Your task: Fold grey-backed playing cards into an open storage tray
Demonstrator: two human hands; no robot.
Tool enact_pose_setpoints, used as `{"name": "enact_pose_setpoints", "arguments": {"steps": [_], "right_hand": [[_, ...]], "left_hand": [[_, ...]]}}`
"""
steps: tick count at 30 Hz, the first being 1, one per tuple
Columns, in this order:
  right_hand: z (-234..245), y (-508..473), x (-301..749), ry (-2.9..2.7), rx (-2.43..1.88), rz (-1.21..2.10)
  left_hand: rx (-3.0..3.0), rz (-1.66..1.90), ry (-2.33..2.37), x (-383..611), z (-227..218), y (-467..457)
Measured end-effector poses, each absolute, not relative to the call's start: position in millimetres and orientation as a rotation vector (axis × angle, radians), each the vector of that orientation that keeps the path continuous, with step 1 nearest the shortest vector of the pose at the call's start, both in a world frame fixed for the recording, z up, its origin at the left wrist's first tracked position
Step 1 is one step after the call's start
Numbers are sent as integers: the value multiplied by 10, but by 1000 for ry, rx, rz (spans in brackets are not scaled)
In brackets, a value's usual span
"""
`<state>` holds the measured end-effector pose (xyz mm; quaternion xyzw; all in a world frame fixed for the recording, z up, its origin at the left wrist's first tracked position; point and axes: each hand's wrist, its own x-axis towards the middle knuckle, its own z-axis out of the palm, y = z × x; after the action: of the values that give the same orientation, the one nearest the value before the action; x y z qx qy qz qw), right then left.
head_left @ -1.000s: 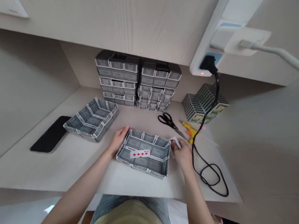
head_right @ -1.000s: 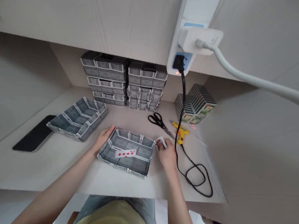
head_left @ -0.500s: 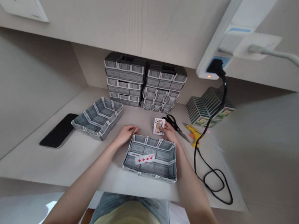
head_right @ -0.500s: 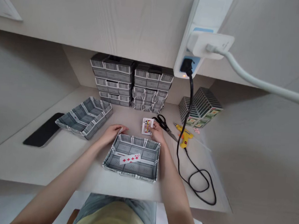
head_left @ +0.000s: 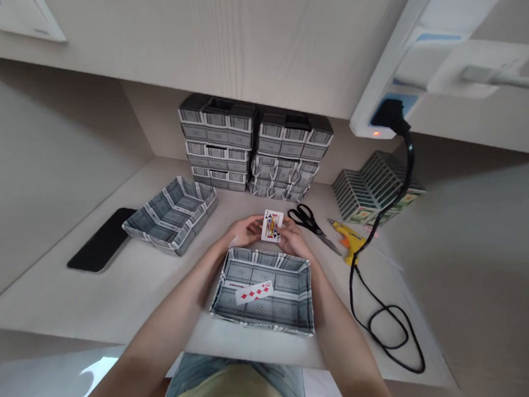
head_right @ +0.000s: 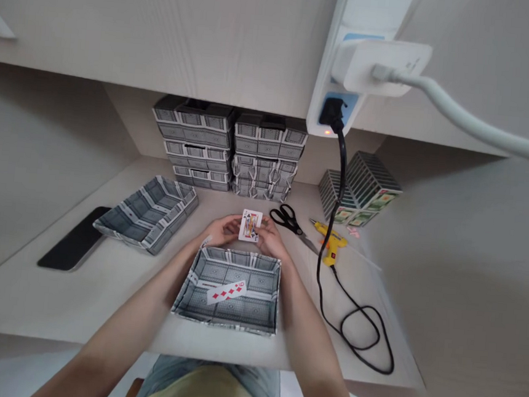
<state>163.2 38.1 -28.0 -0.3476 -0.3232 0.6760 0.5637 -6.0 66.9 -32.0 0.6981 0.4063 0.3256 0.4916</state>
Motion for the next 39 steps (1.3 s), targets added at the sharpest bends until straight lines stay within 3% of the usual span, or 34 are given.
{"name": "enact_pose_setpoints", "arguments": {"steps": [10, 39], "right_hand": [[-291, 362, 1678, -816, -805, 1635], [-257, 294, 1608, -1084, -849, 1452]], "left_hand": [[1983, 826, 904, -54, -232, 567], [1497, 984, 956, -50, -184, 626]]}}
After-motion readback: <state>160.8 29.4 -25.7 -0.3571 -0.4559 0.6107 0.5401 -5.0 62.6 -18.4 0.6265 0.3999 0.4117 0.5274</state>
